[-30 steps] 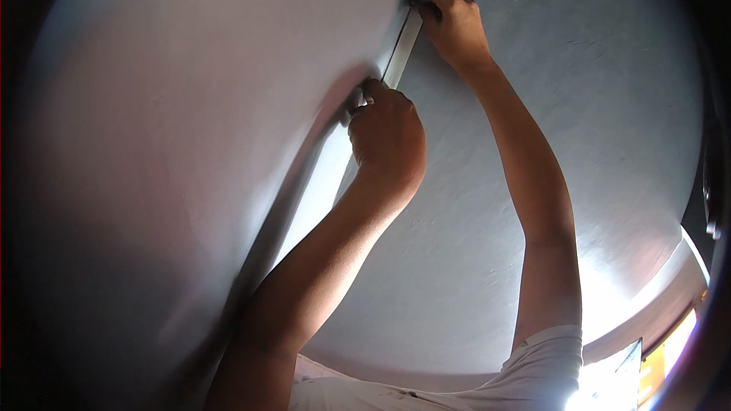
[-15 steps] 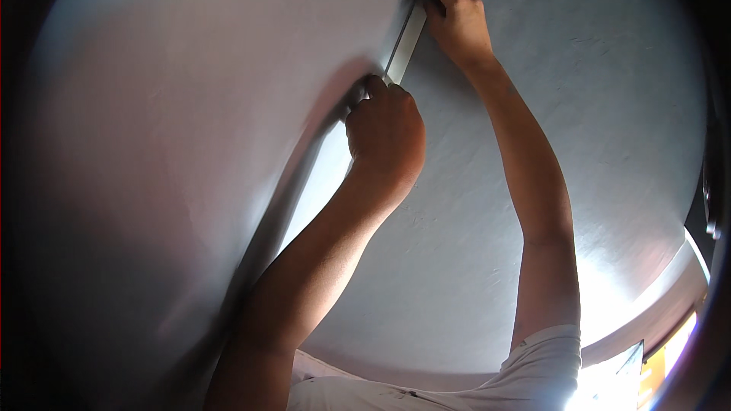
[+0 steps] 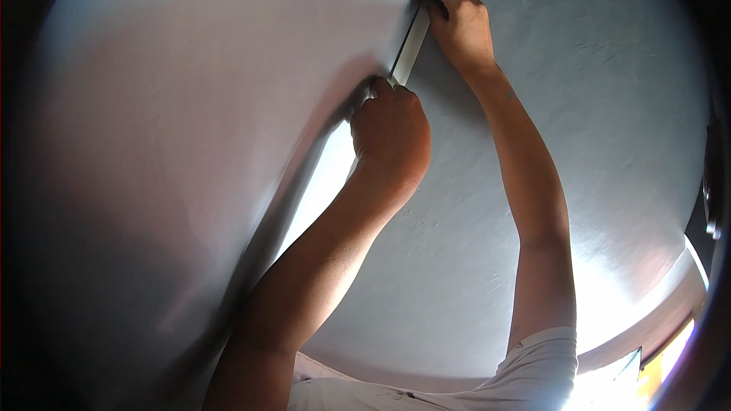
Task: The person applies masking tape along the wall, moves a ladder, and applies masking tape along the ceiling edge by hand.
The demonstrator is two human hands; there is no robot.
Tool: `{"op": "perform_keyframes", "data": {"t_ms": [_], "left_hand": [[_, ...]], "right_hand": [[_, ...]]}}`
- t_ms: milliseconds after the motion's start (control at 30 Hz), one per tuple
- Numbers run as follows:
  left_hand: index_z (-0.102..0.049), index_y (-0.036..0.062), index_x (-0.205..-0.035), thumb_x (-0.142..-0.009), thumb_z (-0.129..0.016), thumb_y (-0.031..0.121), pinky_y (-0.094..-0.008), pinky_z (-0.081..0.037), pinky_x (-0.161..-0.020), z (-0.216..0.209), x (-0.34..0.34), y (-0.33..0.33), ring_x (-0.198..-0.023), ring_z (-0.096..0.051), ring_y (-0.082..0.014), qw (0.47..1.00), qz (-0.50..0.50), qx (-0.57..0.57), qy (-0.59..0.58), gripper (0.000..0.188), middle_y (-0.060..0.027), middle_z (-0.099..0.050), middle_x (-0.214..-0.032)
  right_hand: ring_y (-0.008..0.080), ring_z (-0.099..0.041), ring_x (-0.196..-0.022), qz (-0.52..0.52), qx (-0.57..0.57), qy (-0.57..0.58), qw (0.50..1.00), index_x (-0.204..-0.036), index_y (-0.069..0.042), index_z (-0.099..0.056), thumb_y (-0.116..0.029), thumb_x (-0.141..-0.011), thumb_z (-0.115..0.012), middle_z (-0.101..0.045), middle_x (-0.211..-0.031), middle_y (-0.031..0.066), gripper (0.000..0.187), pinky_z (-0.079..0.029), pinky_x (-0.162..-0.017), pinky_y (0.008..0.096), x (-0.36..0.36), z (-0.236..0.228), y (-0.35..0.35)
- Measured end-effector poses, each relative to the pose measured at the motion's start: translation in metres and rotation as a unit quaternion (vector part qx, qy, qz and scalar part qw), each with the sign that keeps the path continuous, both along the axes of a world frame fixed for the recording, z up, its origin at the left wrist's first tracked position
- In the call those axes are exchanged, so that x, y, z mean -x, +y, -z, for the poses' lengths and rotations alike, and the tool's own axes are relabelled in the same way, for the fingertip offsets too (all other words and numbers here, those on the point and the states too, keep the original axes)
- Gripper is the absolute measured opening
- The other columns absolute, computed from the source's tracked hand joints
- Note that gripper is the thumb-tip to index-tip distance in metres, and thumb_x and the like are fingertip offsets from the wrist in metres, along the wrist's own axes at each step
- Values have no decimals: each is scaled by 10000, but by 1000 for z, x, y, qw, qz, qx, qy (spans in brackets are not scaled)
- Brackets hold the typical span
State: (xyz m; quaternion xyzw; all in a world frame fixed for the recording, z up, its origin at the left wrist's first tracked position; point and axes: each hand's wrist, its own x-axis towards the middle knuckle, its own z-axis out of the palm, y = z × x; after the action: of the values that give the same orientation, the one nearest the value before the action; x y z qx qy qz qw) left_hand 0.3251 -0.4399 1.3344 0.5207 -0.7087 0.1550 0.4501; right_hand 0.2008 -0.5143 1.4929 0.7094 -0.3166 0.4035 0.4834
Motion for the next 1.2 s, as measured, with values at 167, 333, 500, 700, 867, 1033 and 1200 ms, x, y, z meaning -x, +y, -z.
{"op": "perform_keyframes", "data": {"t_ms": [167, 333, 500, 700, 867, 1033, 1200], "left_hand": [[-769, -25, -1031, -881, -787, 146, -338, -649, -597, -2, 14, -6, -780, -796, -250, 1000, 19, 2, 9, 228, -208, -695, -1149], [-781, -21, -1004, -877, -788, 145, -358, -654, -625, -4, 8, -7, -774, -795, -254, 999, 23, -11, 23, 209, -214, -713, -1165], [-763, 20, -1064, -903, -677, 100, -410, -600, -823, -10, -1, -2, -1017, -741, -312, 998, 31, -58, 1, 200, -189, -754, -1032], [-787, 53, -938, -875, -784, 130, -339, -614, -616, -1, 4, -3, -789, -784, -232, 1000, 4, 6, 9, 99, -145, -777, -897], [-786, 52, -945, -892, -772, 123, -342, -623, -624, -1, 6, -5, -778, -785, -234, 999, 30, 4, 39, 90, -142, -777, -873], [-784, 45, -945, -902, -761, 110, -338, -631, -610, 2, 8, -7, -778, -791, -238, 998, 48, 4, 45, 81, -149, -778, -869], [-785, 40, -919, -900, -755, 92, -346, -645, -630, 4, 12, -7, -782, -797, -246, 998, 46, 21, 40, 63, -159, -777, -854]], "right_hand": [[409, -726, -930, 11, 30, 10, 999, -1074, -54, -760, -113, -939, -738, -716, -1041, 150, 149, -607, -830, 498, 14, 1, 1], [412, -722, -939, 15, 12, 1, 1000, -1058, -47, -761, -111, -929, -747, -716, -1026, 158, 145, -602, -837, 497, 4, -1, 4], [366, -727, -873, -9, 31, 8, 999, -1025, -1, -752, -66, -872, -785, -717, -942, 160, 169, -594, -795, 447, -2, -7, 2], [423, -718, -950, 20, -19, -9, 1000, -1044, -10, -766, -82, -904, -757, -730, -1010, 185, 157, -585, -859, 495, -2, -8, 11], [421, -719, -943, 7, -20, -15, 1000, -1039, -9, -767, -77, -904, -753, -740, -1003, 184, 151, -588, -858, 485, 1, -10, 13], [416, -722, -937, 10, -9, -15, 1000, -1044, -11, -767, -77, -905, -751, -735, -1006, 181, 154, -590, -848, 487, 2, -6, 12], [418, -721, -936, 4, 15, -7, 1000, -1051, -15, -764, -79, -911, -744, -725, -1015, 173, 156, -593, -842, 497, 7, -4, 10]]}}
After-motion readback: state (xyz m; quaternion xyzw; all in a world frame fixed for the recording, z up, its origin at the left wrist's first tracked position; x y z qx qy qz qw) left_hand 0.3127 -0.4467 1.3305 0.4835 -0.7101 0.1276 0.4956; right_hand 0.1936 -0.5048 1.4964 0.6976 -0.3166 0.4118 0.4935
